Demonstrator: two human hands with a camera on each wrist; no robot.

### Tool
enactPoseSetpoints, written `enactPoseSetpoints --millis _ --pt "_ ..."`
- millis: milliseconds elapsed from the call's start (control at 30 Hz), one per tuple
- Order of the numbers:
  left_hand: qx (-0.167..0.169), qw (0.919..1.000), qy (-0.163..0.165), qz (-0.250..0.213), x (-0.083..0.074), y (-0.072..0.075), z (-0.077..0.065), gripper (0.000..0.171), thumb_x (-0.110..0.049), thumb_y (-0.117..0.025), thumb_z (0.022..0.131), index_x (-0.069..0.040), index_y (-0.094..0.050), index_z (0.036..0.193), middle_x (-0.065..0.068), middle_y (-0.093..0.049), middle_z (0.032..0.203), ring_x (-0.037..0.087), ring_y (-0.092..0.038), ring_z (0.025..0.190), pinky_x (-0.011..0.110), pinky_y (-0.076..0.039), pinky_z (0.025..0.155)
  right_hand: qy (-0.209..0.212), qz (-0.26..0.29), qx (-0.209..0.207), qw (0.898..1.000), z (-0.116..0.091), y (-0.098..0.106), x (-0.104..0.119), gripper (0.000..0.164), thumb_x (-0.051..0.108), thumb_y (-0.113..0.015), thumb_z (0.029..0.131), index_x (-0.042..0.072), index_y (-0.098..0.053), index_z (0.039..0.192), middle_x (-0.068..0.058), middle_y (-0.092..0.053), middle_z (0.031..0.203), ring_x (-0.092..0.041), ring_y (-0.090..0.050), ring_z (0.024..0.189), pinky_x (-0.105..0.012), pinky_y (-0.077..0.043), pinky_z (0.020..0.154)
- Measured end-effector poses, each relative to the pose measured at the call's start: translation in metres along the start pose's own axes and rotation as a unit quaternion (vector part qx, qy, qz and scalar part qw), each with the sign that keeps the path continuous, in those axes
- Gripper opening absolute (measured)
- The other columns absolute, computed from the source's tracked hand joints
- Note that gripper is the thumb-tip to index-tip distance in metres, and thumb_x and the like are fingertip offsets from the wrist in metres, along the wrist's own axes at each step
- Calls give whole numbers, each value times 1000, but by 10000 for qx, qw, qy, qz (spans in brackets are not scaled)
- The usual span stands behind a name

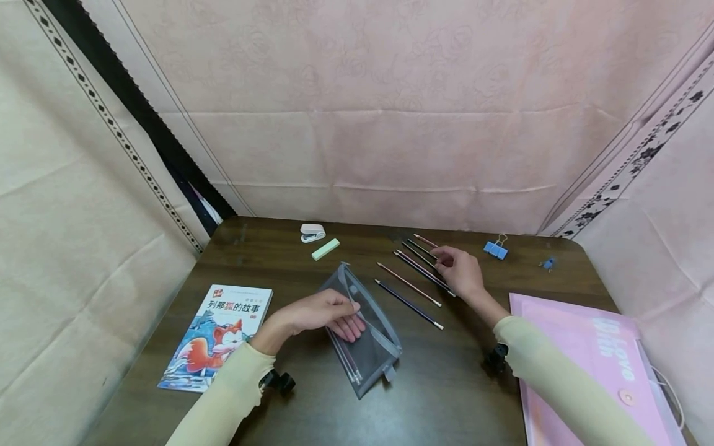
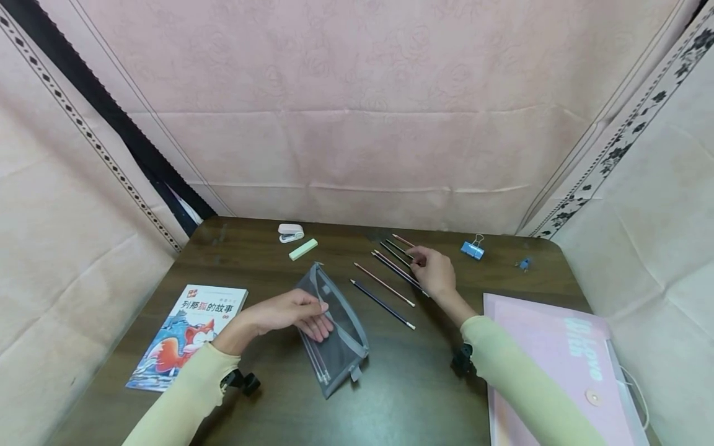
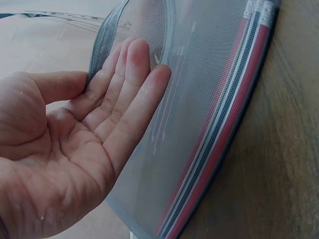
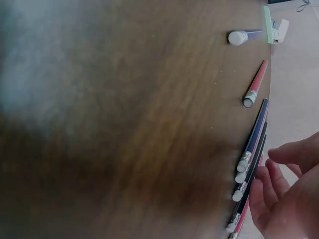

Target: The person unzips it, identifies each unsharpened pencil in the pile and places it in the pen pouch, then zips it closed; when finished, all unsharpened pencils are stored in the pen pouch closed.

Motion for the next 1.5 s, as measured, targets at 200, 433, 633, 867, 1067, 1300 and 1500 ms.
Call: enactPoseSetpoints --millis 200,433,633,867,1067,1300,1500 --pt "122 9999 -79 -19 0 0 -2 37 -29 -45 103 0 -68 107 17 -73 101 30 -72 92 40 -59 85 23 -514 40 9987 -1 -1 1 27 15 -69 86 23 -70 112 0 -73 93 -20 -67 81 -37 -51 62" --pt "145 9998 -129 -12 0 1 0 36 -29 -46 102 -1 -69 107 17 -73 102 31 -72 93 41 -59 86 50 -751 228 9969 -1 -2 3 31 14 -68 85 24 -69 114 2 -71 89 -20 -64 77 -31 -45 55" --pt "69 10000 -30 5 1 1 -1 37 -31 -47 102 -2 -69 106 16 -73 101 30 -72 92 40 -59 85 144 -810 255 9963 0 -3 4 32 11 -63 85 25 -70 112 3 -71 86 -20 -62 72 -30 -43 52" --pt "119 9999 2 -38 3 -1 1 38 -31 -46 102 -1 -69 106 16 -73 101 29 -72 92 40 -59 85 193 -902 450 9947 1 -6 2 37 10 -63 84 25 -67 118 4 -71 86 -19 -63 74 -28 -42 51" --pt "87 10000 32 34 3 -1 3 38 -32 -45 102 -3 -70 106 15 -73 100 28 -73 91 39 -59 84 232 -1062 565 9925 3 -8 4 34 11 -63 84 26 -69 114 3 -72 84 -19 -63 73 -28 -42 49" --pt "79 9999 85 27 4 -2 3 38 -32 -46 102 -3 -70 105 16 -74 99 28 -73 90 40 -60 83 301 -1110 556 9918 3 -10 5 36 9 -63 81 26 -71 112 2 -72 82 -19 -61 69 -28 -41 47" --pt "78 9999 64 27 3 -2 1 38 -31 -45 102 -2 -70 105 16 -73 100 29 -73 91 41 -59 83 433 -1172 284 9918 5 -8 7 38 9 -63 78 27 -72 110 5 -71 77 -18 -58 63 -29 -38 44"
Point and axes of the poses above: each hand's wrist, its own z-axis towards the middle knuckle, its own y-axis out of the back of the hand, x = y × z, the point moved 5 cm from there along z, towards the middle knuckle
